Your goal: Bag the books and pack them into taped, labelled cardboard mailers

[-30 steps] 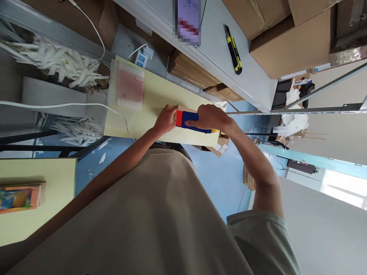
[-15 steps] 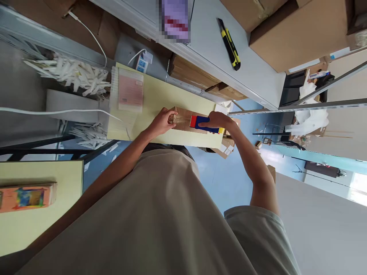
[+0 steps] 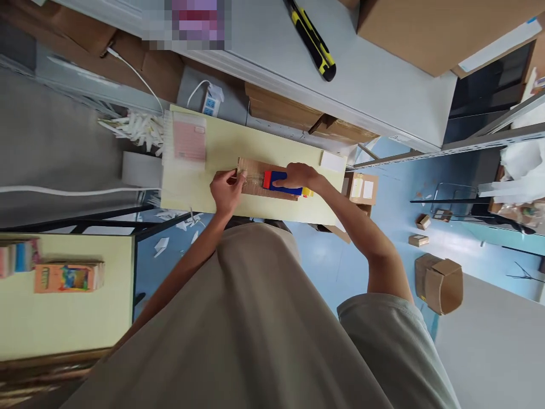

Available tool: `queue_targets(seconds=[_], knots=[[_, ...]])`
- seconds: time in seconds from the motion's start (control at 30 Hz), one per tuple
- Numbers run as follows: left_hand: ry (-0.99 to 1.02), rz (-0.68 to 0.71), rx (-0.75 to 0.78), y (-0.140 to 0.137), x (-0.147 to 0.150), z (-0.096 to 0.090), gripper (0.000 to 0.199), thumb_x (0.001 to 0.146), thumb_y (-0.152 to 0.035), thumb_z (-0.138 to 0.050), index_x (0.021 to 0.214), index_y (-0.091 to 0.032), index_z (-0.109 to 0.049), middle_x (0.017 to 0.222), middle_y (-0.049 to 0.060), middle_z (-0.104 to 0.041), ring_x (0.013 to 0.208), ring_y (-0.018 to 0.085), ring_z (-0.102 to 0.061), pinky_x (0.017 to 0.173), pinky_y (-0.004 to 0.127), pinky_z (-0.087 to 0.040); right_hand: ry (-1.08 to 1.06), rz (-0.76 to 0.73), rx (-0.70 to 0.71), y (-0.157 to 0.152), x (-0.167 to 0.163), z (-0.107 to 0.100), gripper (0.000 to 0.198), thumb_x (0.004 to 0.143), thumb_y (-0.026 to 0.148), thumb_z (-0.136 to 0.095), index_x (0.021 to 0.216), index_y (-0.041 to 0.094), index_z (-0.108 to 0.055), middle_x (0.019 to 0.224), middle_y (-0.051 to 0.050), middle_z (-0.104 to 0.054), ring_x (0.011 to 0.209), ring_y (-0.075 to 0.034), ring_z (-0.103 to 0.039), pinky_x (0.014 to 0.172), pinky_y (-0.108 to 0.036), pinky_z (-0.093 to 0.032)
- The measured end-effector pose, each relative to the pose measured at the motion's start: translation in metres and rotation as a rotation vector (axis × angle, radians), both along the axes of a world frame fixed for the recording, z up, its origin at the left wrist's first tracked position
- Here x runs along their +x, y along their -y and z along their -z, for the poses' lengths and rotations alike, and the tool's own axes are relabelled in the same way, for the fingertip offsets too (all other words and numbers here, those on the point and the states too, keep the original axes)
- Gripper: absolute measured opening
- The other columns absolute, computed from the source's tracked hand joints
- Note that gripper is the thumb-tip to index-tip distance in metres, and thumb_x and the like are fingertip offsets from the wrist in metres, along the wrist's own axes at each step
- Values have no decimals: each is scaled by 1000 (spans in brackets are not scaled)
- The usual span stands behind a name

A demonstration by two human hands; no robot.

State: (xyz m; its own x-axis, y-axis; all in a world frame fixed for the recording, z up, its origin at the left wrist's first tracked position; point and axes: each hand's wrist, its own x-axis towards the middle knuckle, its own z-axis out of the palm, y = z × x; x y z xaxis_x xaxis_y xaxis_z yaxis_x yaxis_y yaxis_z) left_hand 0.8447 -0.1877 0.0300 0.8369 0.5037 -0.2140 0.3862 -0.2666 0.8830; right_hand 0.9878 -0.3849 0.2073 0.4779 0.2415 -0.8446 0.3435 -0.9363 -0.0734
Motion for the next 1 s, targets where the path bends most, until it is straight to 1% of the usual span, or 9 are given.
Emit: queue_targets(seconds=[0.13,0.23,0.33,0.4,0.5,0.63,0.77,0.83,1.0], knots=[[6,-159,76,13,6,3,28,100,-52,-82,100,-24,-87,99,7,-75,96,25,-75,95,39,-63,3,0,86,2,0,4,75,93,85,-80,118,15,-80,111,-23,-86,106,-37,-81,80,-37,-56],[-16,-205,161,16,8,3,22,99,-45,-82,99,-24,-88,96,5,-72,93,24,-73,98,40,-63,-72,18,143,22,5,-16,71,96,85,-76,103,15,-82,93,-19,-85,94,-33,-81,77,-37,-55],[-21,-224,204,18,6,0,16,98,-38,-82,99,-24,-88,95,4,-71,93,23,-73,99,40,-62,-152,64,146,75,14,-47,72,100,87,-68,85,17,-80,75,-14,-79,77,-28,-77,74,-39,-55],[-28,-239,221,20,4,-3,14,98,-36,-82,99,-23,-88,92,4,-69,94,24,-72,98,39,-62,-179,94,118,120,22,-66,72,98,88,-68,81,20,-79,71,-12,-76,70,-27,-75,73,-40,-56],[-46,-248,246,23,2,-7,14,98,-36,-83,99,-23,-88,89,3,-67,94,24,-72,95,37,-62,-210,130,94,178,31,-76,70,92,92,-72,83,22,-79,71,-10,-76,68,-26,-73,69,-40,-55],[-63,-258,290,24,1,-10,14,97,-37,-84,99,-23,-88,86,3,-68,93,24,-72,95,38,-64,-169,129,122,208,33,-55,69,89,92,-77,90,23,-79,72,-9,-75,71,-27,-74,68,-39,-54],[-81,-267,305,22,2,-11,9,96,-30,-83,96,-23,-87,85,2,-70,94,24,-72,98,37,-63,-112,107,74,200,30,-18,64,95,83,-78,85,20,-77,75,-12,-77,74,-27,-74,70,-40,-51],[-95,-271,304,21,3,-12,8,96,-28,-83,94,-22,-86,87,2,-71,95,24,-72,100,37,-62,-99,104,56,195,27,0,64,93,83,-81,83,19,-77,76,-13,-77,77,-29,-75,71,-40,-51],[-128,-280,306,20,6,-14,8,94,-27,-83,90,-20,-85,92,3,-74,97,24,-74,104,37,-62,-73,108,63,185,17,34,66,87,81,-87,99,16,-82,79,-16,-79,90,-35,-80,79,-42,-56]])
